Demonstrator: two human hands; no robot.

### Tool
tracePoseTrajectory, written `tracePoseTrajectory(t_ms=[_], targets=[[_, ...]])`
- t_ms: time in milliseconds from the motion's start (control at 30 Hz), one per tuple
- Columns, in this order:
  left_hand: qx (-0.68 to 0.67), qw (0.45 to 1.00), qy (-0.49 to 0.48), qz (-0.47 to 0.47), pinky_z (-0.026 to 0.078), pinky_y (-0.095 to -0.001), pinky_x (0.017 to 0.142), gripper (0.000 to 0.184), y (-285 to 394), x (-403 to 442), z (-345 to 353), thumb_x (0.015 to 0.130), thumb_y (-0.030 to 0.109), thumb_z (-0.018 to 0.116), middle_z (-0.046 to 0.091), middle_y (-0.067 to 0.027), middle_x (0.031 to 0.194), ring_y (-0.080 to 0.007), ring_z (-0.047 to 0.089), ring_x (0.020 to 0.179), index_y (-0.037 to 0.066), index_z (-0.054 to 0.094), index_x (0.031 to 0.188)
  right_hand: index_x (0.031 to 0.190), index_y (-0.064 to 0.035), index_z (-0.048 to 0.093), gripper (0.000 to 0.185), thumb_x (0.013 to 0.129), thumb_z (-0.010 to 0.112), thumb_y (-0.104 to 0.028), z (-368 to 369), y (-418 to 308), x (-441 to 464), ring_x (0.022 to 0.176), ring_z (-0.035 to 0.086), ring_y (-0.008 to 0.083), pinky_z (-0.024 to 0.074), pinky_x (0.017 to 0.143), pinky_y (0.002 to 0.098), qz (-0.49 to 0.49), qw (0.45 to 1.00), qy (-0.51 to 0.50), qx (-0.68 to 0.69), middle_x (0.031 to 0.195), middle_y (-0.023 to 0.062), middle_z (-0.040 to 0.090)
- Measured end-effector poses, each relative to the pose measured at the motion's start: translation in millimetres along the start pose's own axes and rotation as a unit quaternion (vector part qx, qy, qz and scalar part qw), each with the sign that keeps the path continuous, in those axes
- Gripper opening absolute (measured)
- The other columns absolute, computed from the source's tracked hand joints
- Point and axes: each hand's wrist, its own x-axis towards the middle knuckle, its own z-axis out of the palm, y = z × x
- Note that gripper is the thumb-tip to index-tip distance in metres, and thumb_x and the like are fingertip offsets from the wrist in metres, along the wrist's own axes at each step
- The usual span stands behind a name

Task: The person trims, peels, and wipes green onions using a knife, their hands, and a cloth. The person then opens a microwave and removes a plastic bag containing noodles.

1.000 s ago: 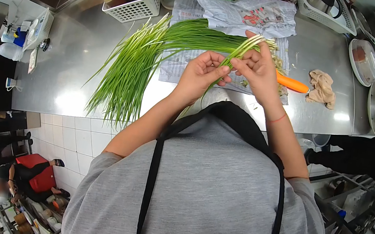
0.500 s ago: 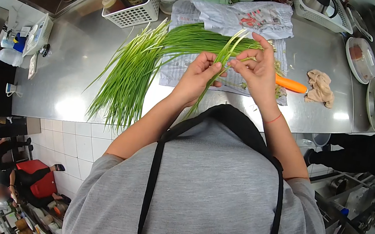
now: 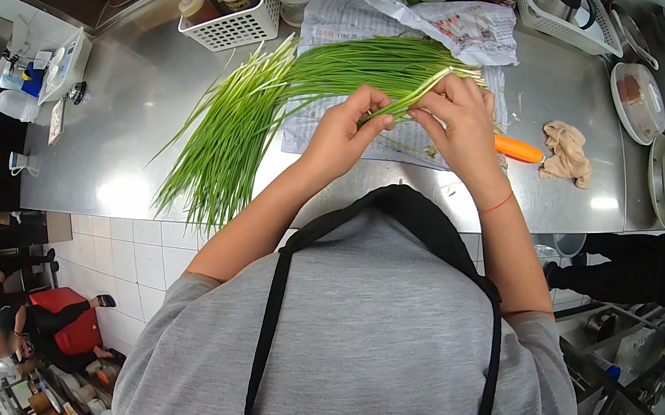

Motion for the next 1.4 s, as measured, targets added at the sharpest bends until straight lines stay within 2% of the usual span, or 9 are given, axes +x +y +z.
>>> tracePoseTrajectory(t_ms=[200,733,900,967,1033,1100,1233,1333,1400], targets=[[0.192,0.981,0.024,0.003,0.046,-0.0271,0.074,0.023,12,-2,-7,0.084,0.01,0.063,0.061,-0.0082,0.089,-0.0156,0.058,0.08,0.0,0.051,0.101,0.079,-0.0127,0.06,0.007,0.076,0.065,-0.017,3,-4,0,0.087,0.05,0.0194,0.0307,0.074,0.0334,0.04,0.996,-0.039,0.07,0.086,0.0006,0.053],[0.187,0.981,0.014,-0.06,0.043,-0.0256,0.065,0.015,6,-2,-9,0.087,0.012,0.06,0.06,-0.0075,0.075,-0.012,0.054,0.069,-0.001,0.054,0.093,0.085,-0.0004,0.058,0.006,0.082,0.057,-0.006,24,44,-14,0.071,0.052,0.0169,0.0427,0.064,0.0264,0.162,0.966,0.097,0.175,0.082,0.008,0.052],[0.066,0.993,0.047,-0.082,0.043,-0.0244,0.069,0.012,-17,-11,-29,0.089,0.011,0.056,0.059,-0.0032,0.077,-0.0095,0.053,0.074,0.0,0.054,0.091,0.086,-0.0035,0.059,0.008,0.084,0.057,-0.011,16,112,-43,0.067,0.054,0.0182,0.0451,0.062,0.0287,0.239,0.956,0.162,0.044,0.083,0.0089,0.054],[-0.007,0.996,0.061,-0.061,0.04,-0.0209,0.06,0.011,-13,-11,-32,0.089,0.012,0.056,0.059,-0.0034,0.077,-0.0063,0.048,0.064,0.001,0.053,0.093,0.088,-0.0031,0.06,0.01,0.086,0.057,-0.013,9,122,-49,0.067,0.053,0.0155,0.0447,0.062,0.0279,0.269,0.938,0.199,0.094,0.083,0.0078,0.054],[-0.089,0.982,0.053,-0.158,0.031,-0.0176,0.05,0.011,-7,-10,-37,0.09,0.013,0.056,0.058,-0.0033,0.076,-0.0028,0.038,0.054,0.004,0.052,0.095,0.09,-0.004,0.06,0.011,0.088,0.056,-0.014,9,121,-52,0.07,0.054,0.0132,0.0445,0.064,0.026,0.279,0.934,0.186,0.123,0.087,0.0063,0.057],[-0.117,0.98,0.054,-0.152,0.024,-0.017,0.045,0.013,-9,-8,-34,0.09,0.015,0.056,0.056,-0.0032,0.075,-0.0014,0.03,0.049,0.005,0.052,0.096,0.092,-0.0052,0.061,0.011,0.087,0.056,-0.014,16,111,-51,0.074,0.057,0.0158,0.0453,0.067,0.0264,0.269,0.928,0.087,0.242,0.094,0.0069,0.059],[-0.219,0.953,0.033,-0.205,0.025,-0.0167,0.045,0.015,1,-6,-32,0.091,0.018,0.056,0.055,-0.0029,0.075,-0.0019,0.033,0.05,0.005,0.052,0.097,0.092,-0.0061,0.062,0.011,0.087,0.057,-0.014,31,90,-44,0.08,0.059,0.0205,0.0459,0.069,0.028,0.165,0.976,-0.054,0.129,0.095,0.0064,0.06],[-0.252,0.938,0.026,-0.239,0.025,-0.0162,0.044,0.016,5,-6,-29,0.091,0.019,0.056,0.055,-0.003,0.074,-0.002,0.033,0.05,0.006,0.052,0.098,0.09,-0.0071,0.063,0.01,0.084,0.059,-0.014,36,64,-27,0.087,0.057,0.0237,0.0441,0.077,0.0306,0.109,0.993,0.04,0.013,0.093,0.0053,0.06],[-0.255,0.933,0.024,-0.252,0.025,-0.016,0.044,0.016,5,-6,-29,0.091,0.02,0.056,0.056,-0.003,0.074,-0.0021,0.034,0.05,0.007,0.052,0.099,0.087,-0.0103,0.064,0.007,0.082,0.062,-0.015,14,35,-2,0.091,0.054,0.0216,0.0392,0.084,0.0342,0.136,0.955,0.132,0.228,0.093,0.0017,0.059]])
